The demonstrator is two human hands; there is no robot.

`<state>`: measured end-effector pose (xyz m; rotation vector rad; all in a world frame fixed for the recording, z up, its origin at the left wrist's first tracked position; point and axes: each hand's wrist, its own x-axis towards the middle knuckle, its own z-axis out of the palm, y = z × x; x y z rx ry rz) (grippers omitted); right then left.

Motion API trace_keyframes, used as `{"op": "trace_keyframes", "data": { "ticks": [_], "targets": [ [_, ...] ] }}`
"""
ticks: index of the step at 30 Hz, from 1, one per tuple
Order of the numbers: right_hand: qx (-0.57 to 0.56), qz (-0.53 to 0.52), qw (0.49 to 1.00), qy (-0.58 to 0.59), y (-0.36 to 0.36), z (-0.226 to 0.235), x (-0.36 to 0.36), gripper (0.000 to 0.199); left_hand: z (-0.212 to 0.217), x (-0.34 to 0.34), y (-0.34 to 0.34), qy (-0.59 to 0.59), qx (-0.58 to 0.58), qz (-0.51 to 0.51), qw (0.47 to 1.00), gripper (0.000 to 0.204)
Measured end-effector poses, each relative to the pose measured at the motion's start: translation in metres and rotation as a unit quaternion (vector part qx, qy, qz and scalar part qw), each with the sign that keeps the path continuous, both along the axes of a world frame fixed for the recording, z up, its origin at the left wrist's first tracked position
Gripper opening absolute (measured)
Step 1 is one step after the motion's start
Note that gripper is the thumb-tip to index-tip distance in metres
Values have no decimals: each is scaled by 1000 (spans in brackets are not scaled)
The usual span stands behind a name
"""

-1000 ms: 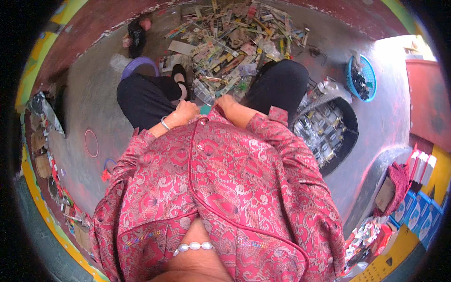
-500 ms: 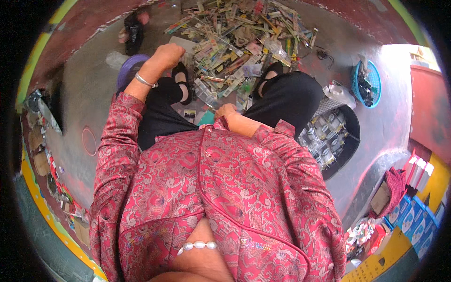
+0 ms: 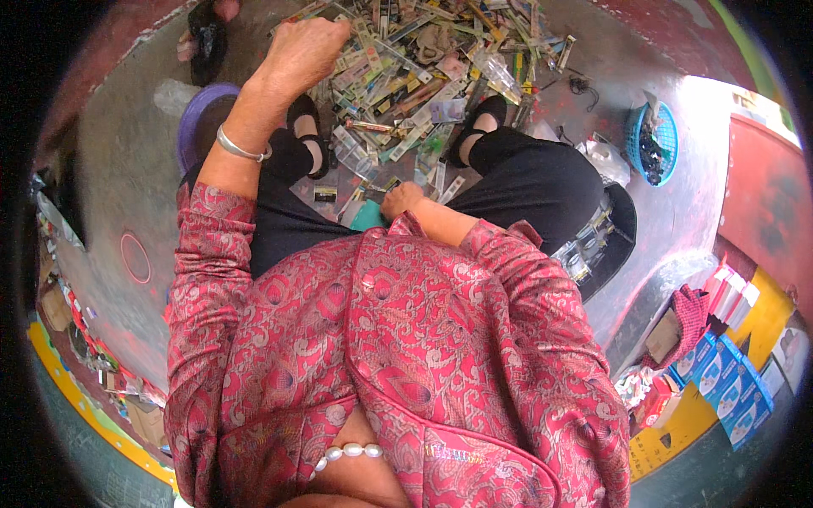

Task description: The person sorts through a pile of discarded packaging and paper on the floor, picking up plastic-wrapped items, wiping them with a cloth, and placing them into bags and containers.

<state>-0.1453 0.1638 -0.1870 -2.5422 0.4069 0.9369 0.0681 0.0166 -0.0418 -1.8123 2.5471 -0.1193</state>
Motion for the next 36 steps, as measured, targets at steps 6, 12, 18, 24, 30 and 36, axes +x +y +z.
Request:
{"op": "trace_keyframes", "data": {
  "ticks": [6, 12, 18, 24, 30, 36],
  "targets": [
    [190, -42, 980, 30, -54, -20, 19, 28, 2, 12, 14, -38, 122, 38, 991, 23],
    [153, -163, 960, 170, -93, -146, 21, 22, 6, 30, 29, -17, 134, 68, 988, 21],
    [101, -173, 980, 4, -59, -177, 12, 21, 16, 26, 33, -21, 128, 60, 990, 19],
    [-10, -133, 984, -118, -47, -193, 61, 15, 13, 31, 35, -61, 133, 82, 986, 19],
    [-133, 5, 983, -126, -94, -209, 69, 12, 9, 31, 30, -50, 124, 74, 988, 18],
    [-262, 63, 959, -90, -188, -163, 57, 20, 7, 28, 26, -52, 133, 81, 986, 19]
  ]
}}
